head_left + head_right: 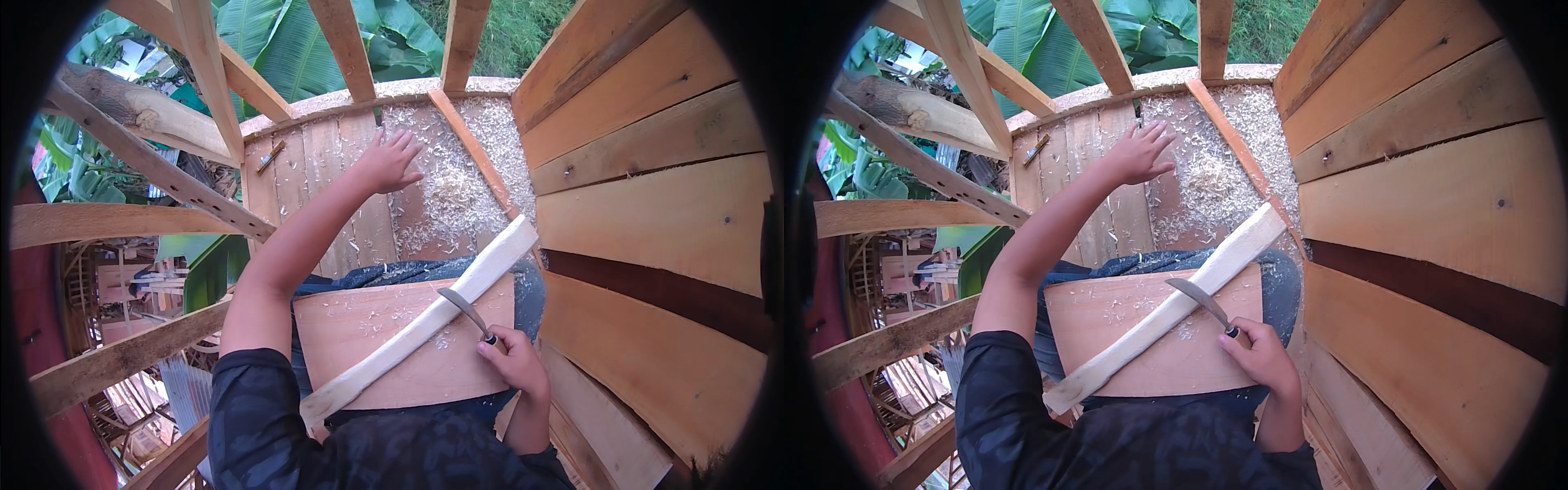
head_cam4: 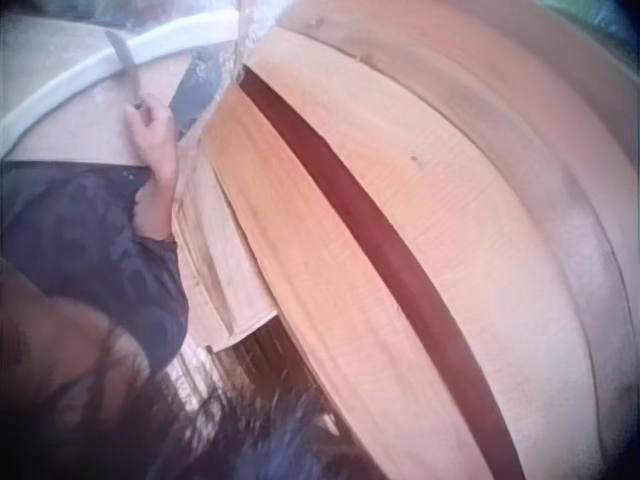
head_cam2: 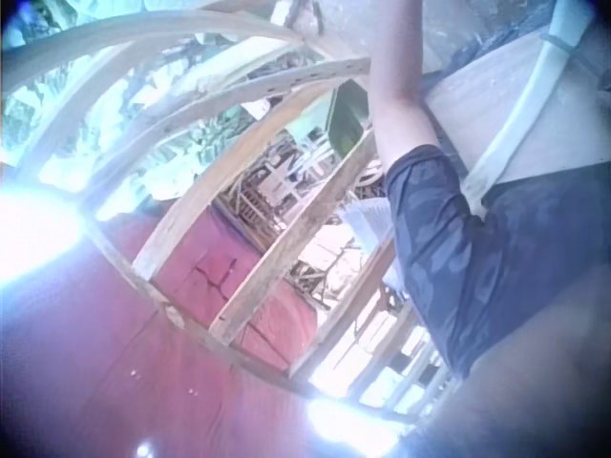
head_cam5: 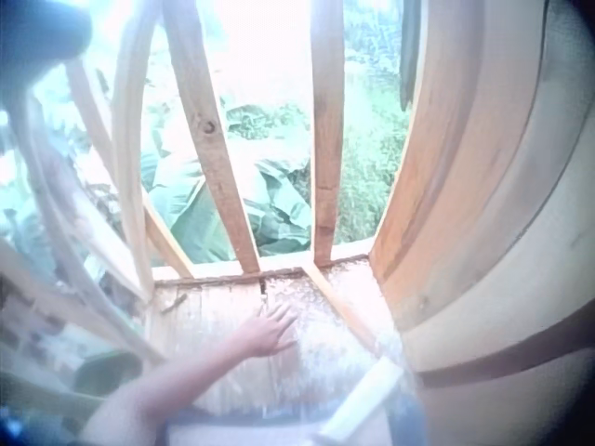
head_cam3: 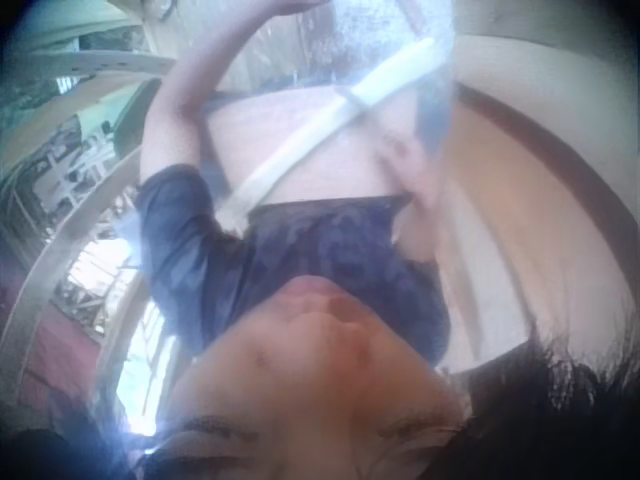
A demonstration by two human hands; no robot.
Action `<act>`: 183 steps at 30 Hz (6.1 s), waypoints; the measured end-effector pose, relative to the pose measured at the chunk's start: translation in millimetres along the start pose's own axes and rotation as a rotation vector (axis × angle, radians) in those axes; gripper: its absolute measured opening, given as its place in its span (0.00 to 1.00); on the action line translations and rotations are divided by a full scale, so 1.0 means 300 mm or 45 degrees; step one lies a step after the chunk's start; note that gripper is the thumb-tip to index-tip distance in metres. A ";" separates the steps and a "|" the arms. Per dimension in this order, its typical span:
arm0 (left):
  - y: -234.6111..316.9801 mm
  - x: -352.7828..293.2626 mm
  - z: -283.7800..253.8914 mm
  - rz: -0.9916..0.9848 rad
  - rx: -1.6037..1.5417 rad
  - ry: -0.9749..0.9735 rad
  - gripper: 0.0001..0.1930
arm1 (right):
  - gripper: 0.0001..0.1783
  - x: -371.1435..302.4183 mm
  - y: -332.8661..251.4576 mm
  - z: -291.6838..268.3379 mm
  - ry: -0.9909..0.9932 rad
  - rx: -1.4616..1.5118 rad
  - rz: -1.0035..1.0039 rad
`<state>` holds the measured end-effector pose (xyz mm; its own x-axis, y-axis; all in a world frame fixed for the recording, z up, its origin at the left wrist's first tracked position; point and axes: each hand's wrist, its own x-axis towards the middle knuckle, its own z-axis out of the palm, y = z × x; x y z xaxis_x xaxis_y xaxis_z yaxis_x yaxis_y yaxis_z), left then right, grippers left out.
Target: The person sits cross-legged on a wooden platform and uses a curved knife to shave and shape a long, light-colored wooden stick. They hold the stick against a flat wooden board placed on their lap and repeatedly scrape the surface to remove shavings, rotating the stick to work on different sides.
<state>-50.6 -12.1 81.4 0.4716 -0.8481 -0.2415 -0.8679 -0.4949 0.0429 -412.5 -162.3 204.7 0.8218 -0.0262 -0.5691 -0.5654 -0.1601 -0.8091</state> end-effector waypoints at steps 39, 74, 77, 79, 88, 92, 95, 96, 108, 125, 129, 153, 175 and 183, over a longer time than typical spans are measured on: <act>-0.077 -0.024 0.229 -0.088 0.205 0.051 0.36 | 0.11 0.009 0.017 -0.009 0.007 0.007 0.046; -0.153 -0.054 0.233 0.345 -0.001 0.444 0.31 | 0.09 0.028 -0.044 -0.034 -0.094 0.202 0.394; -0.051 -0.124 0.308 0.850 -0.286 0.254 0.31 | 0.09 0.029 -0.053 -0.033 -0.095 0.190 0.400; -0.036 -0.150 0.352 0.850 -0.319 0.191 0.31 | 0.08 0.032 -0.056 -0.035 -0.091 0.188 0.382; -0.292 -0.124 0.285 0.005 0.072 0.353 0.34 | 0.08 0.029 -0.049 -0.033 -0.074 0.225 0.413; -0.308 -0.272 0.295 -0.348 0.140 0.285 0.43 | 0.08 0.027 -0.044 -0.034 -0.079 0.232 0.428; -0.215 -0.376 0.325 -0.724 0.023 0.009 0.49 | 0.08 0.023 -0.038 -0.030 -0.064 0.223 0.428; -0.184 -0.390 0.340 -0.706 -0.026 0.002 0.50 | 0.08 0.027 -0.040 -0.029 -0.060 0.218 0.414; -0.057 -0.134 0.330 -0.063 -0.093 0.308 0.50 | 0.08 0.030 -0.048 -0.030 -0.065 0.259 0.389; -0.237 -0.095 0.305 0.501 -0.061 0.212 0.37 | 0.09 0.033 -0.059 -0.035 -0.086 0.254 0.409; -0.215 -0.134 0.319 0.312 -0.004 0.260 0.35 | 0.09 0.020 -0.051 -0.033 -0.084 0.217 0.414; 0.509 -1.040 -0.423 -0.392 -0.397 0.052 0.32 | 0.15 -0.062 0.038 0.078 0.263 -0.123 -0.191; 0.666 -1.370 -0.267 -1.055 -1.133 -0.350 0.19 | 0.19 -0.120 -0.057 0.177 0.306 -0.910 -0.260; 0.690 -1.400 -0.237 -0.954 -1.174 -0.200 0.15 | 0.20 -0.073 -0.022 0.049 0.691 -0.964 -0.108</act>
<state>-417.2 228.1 260.6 0.7321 -0.2902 -0.6163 0.0834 -0.8597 0.5040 -427.7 -146.2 220.3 0.8863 -0.4118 -0.2119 -0.4630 -0.7776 -0.4254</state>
